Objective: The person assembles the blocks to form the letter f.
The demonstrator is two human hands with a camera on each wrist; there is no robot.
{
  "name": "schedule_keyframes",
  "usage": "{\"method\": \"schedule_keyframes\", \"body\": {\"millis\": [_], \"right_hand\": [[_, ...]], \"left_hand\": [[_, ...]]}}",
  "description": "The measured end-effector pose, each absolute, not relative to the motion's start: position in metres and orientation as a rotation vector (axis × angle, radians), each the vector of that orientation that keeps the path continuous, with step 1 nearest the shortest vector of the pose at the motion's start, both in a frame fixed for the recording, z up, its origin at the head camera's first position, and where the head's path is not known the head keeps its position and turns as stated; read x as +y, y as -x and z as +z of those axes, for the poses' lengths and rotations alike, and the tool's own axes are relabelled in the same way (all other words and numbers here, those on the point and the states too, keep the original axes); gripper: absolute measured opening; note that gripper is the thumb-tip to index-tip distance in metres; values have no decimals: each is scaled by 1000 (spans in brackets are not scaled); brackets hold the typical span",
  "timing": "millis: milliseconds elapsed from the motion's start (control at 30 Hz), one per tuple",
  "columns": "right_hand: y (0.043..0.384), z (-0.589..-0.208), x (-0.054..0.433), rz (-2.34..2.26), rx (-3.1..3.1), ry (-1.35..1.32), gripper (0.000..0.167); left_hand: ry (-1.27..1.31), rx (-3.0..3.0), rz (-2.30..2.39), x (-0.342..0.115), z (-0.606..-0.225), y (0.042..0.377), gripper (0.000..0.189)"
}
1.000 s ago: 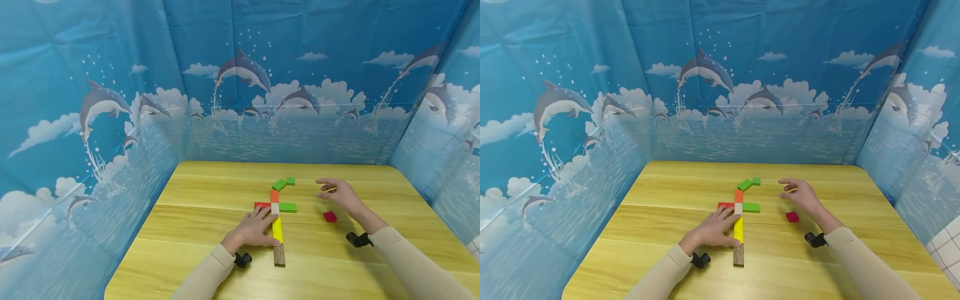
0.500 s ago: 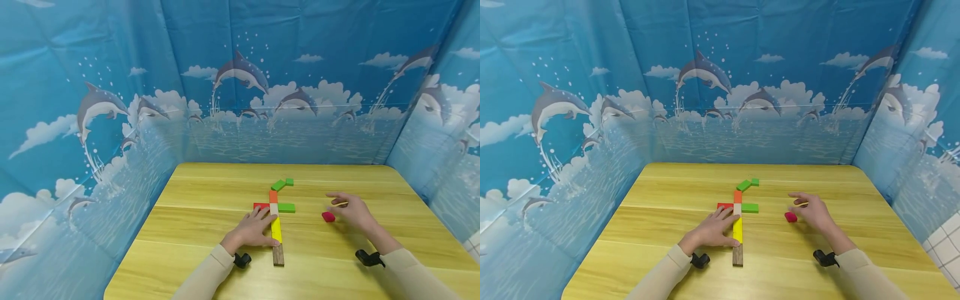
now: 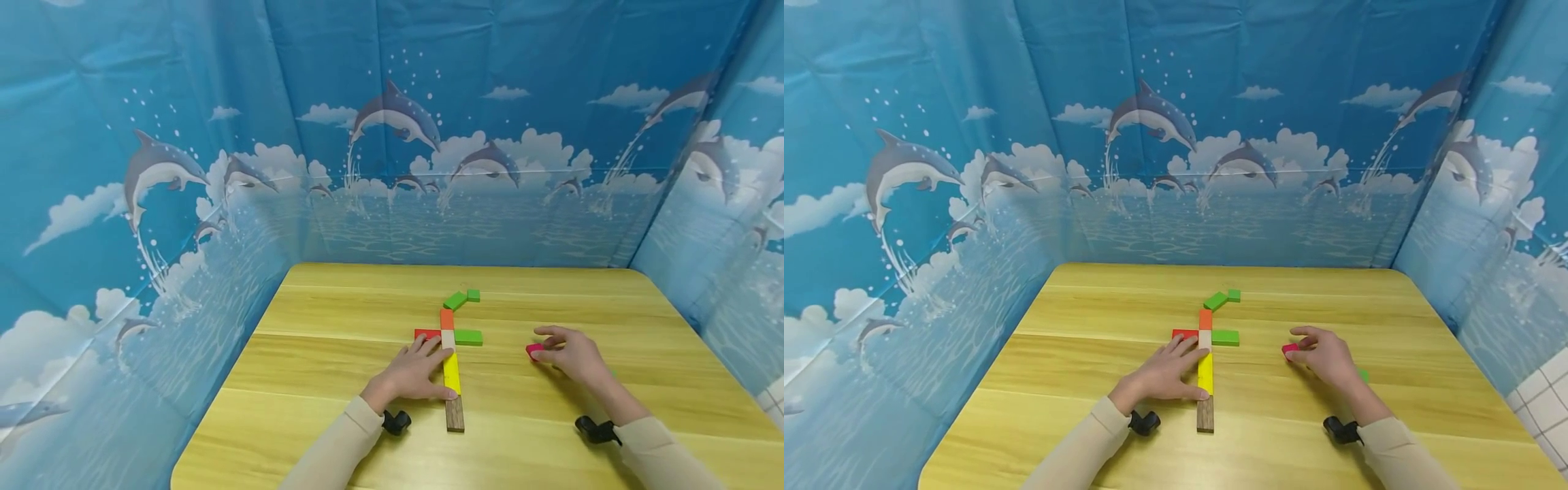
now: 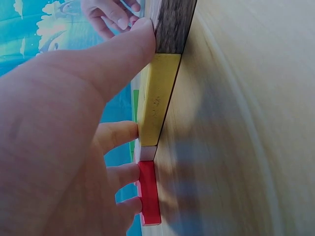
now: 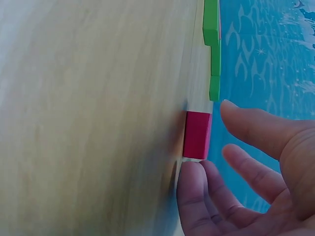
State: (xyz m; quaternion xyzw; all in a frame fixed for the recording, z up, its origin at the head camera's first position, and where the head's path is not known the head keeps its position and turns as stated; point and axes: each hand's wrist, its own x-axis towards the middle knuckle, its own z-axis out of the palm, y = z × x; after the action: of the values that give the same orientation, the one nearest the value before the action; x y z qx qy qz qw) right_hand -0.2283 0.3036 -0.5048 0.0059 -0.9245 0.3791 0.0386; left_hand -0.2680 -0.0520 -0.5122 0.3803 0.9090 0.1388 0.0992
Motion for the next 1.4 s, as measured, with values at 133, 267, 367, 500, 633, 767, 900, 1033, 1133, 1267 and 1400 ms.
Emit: {"method": "schedule_keyframes", "body": {"millis": [133, 267, 367, 500, 633, 767, 900, 1033, 1133, 1267, 1400], "right_hand": [[228, -507, 301, 1170, -2849, 12, 57], [230, -509, 301, 1188, -2861, 55, 55], [231, -510, 301, 1174, -2871, 79, 53], [229, -511, 301, 1152, -2885, 110, 51], [228, -510, 300, 1173, -2887, 138, 51], [228, -510, 299, 1177, -2879, 141, 50], [228, -509, 297, 1178, -2871, 119, 48], [229, -510, 295, 1165, -2867, 91, 45], [229, -511, 294, 1155, -2862, 75, 43], [228, -511, 291, 1142, -2852, 60, 40], [227, -511, 290, 1111, -2846, 59, 37]], "left_hand": [[-1123, 2692, 414, -52, -513, 269, 89], [-1121, 2688, 416, -52, -513, 270, 89], [-1121, 2687, 410, -52, -514, 270, 89], [-1128, 2688, 404, -52, -514, 270, 89], [-1127, 2693, 400, -52, -514, 269, 90], [-1124, 2695, 400, -52, -515, 269, 90], [-1117, 2695, 402, -53, -515, 270, 90], [-1116, 2699, 399, -54, -515, 270, 90], [-1118, 2702, 396, -54, -515, 270, 90], [-1123, 2704, 392, -54, -515, 270, 90], [-1125, 2707, 389, -54, -516, 270, 89]]}}
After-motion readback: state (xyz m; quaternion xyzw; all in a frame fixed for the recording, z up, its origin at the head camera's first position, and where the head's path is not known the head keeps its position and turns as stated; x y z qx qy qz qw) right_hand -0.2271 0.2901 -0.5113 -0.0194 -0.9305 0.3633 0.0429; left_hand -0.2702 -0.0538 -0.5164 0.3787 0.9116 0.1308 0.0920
